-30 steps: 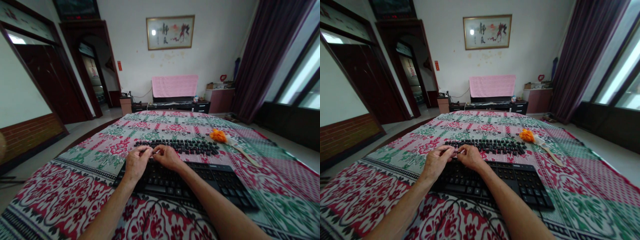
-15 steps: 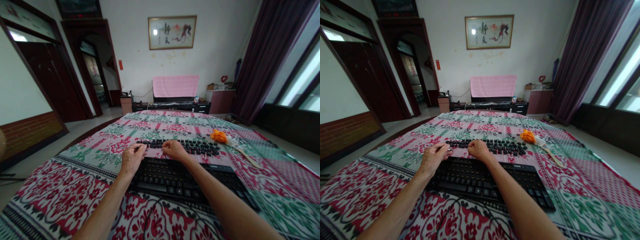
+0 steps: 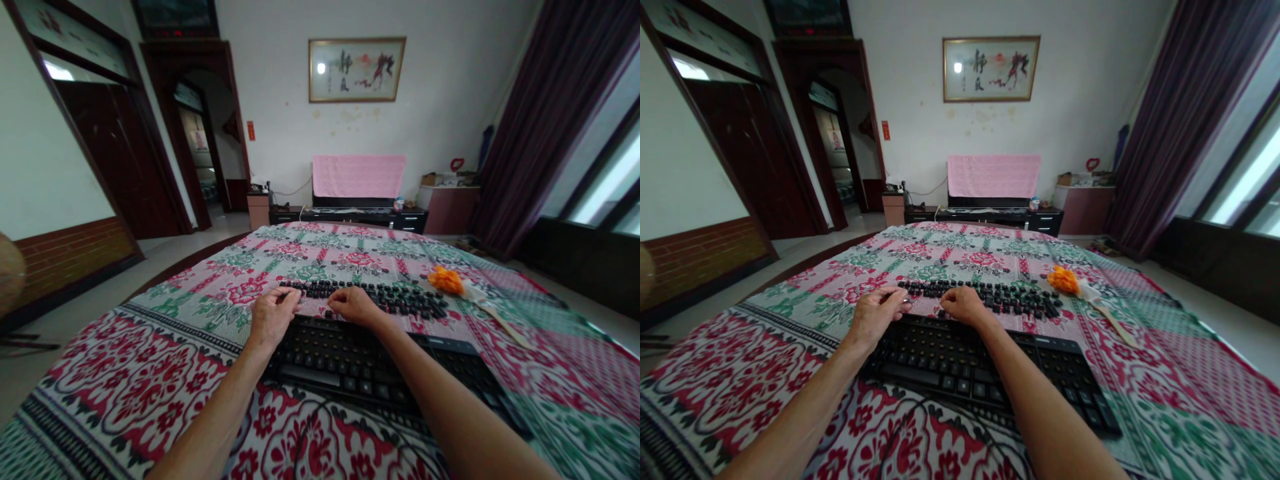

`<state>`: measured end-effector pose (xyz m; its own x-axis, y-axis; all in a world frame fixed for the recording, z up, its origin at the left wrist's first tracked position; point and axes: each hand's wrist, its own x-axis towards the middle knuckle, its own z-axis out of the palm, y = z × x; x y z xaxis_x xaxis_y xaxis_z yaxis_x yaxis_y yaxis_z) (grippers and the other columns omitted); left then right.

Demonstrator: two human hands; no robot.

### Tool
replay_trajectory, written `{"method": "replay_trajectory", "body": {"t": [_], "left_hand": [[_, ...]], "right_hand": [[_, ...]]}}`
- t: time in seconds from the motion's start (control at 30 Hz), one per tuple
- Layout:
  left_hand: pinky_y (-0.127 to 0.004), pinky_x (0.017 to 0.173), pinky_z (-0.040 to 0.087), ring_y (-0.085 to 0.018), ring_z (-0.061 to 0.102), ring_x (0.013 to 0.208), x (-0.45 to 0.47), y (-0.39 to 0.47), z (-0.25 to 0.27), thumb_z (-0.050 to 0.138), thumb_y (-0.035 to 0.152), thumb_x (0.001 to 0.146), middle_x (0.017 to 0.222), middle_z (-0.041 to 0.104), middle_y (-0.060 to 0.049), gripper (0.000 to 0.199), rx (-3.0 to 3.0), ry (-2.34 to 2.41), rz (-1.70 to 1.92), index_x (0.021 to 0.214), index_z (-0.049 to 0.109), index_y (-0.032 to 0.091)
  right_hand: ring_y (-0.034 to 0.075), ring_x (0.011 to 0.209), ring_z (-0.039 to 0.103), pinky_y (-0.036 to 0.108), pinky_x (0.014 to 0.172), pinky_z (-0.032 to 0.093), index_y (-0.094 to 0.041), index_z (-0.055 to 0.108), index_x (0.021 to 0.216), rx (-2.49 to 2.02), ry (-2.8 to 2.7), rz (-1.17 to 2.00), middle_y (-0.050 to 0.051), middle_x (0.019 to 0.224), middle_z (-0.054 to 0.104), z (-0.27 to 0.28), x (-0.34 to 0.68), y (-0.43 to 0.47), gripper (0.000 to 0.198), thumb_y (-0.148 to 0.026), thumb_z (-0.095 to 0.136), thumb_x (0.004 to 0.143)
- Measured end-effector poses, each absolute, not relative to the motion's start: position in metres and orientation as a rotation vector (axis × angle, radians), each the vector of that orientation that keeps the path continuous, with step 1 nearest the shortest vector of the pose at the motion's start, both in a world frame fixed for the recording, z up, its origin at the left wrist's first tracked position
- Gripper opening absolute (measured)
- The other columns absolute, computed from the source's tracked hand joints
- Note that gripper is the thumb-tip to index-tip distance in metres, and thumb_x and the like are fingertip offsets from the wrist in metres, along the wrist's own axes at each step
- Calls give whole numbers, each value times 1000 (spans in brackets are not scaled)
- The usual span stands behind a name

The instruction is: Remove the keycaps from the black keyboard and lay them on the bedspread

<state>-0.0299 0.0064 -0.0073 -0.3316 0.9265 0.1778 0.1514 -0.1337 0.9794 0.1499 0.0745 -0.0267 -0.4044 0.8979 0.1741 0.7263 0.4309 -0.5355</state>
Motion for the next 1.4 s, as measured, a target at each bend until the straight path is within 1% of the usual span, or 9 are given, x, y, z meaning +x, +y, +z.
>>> {"method": "replay_trajectory", "body": {"t": [0.1, 0.23, 0.67, 0.73, 0.87, 1.0, 1.07, 1.23, 1.4], "left_hand": [[-19, 46, 46, -20, 66, 64, -30, 7, -7, 61, 39, 64, 61, 66, -5, 31, 1239, 1488, 1521, 81, 64, 13], [-19, 46, 46, -21, 66, 64, -30, 6, -7, 60, 38, 64, 61, 66, -5, 30, 1225, 1503, 1510, 80, 64, 13], [-18, 45, 46, -19, 66, 63, -33, 9, -8, 59, 38, 66, 66, 67, -6, 29, 1264, 1507, 1488, 81, 64, 14], [-18, 45, 45, -19, 66, 63, -34, 10, -11, 59, 38, 66, 66, 67, -6, 29, 1291, 1499, 1476, 80, 64, 14], [-18, 44, 45, -19, 66, 63, -34, 13, -14, 58, 38, 66, 67, 68, -7, 28, 1300, 1497, 1466, 79, 64, 14], [-18, 45, 45, -19, 66, 63, -34, 12, -12, 58, 38, 66, 66, 67, -7, 28, 1284, 1511, 1464, 80, 64, 14], [-19, 46, 45, -19, 66, 64, -34, 11, -12, 58, 37, 67, 66, 67, -7, 28, 1270, 1516, 1456, 81, 64, 14], [-19, 46, 46, -20, 66, 65, -33, 11, -11, 59, 37, 65, 67, 68, -7, 28, 1262, 1522, 1447, 81, 64, 14], [-19, 46, 46, -19, 66, 63, -32, 11, -11, 59, 37, 65, 66, 67, -6, 29, 1259, 1525, 1443, 81, 64, 14]], "right_hand": [[11, 62, 56, 17, 57, 38, -16, 71, 78, -1371, -2328, 612, -1, 66, 66, -26, 148, 77, 23, -23, 53, 65], [11, 59, 54, 18, 51, 35, -16, 72, 70, -1453, -2434, 573, -1, 56, 61, -23, 144, 79, 22, -29, 55, 63], [10, 55, 53, 16, 46, 32, -15, 72, 72, -1580, -2620, 576, 1, 56, 61, -5, 135, 80, 21, -24, 57, 60], [10, 53, 51, 16, 45, 31, -13, 72, 70, -1551, -2643, 528, 0, 55, 60, -1, 135, 83, 20, -23, 57, 61], [9, 53, 49, 17, 48, 31, -11, 71, 71, -1540, -2529, 331, 1, 55, 59, 4, 139, 93, 25, -22, 49, 69], [10, 59, 52, 17, 54, 33, -14, 71, 80, -1547, -2404, 192, 2, 65, 64, 1, 143, 102, 25, -19, 48, 70], [10, 59, 53, 17, 55, 34, -16, 71, 81, -1493, -2428, 244, 1, 67, 65, -2, 146, 103, 24, -19, 50, 68], [10, 58, 55, 16, 52, 35, -16, 70, 72, -1425, -2584, 411, 0, 62, 65, -6, 152, 98, 18, -21, 55, 61], [11, 63, 58, 15, 53, 37, -18, 71, 77, -1456, -2640, 442, 1, 70, 68, -10, 147, 87, 24, -19, 59, 57]]}}
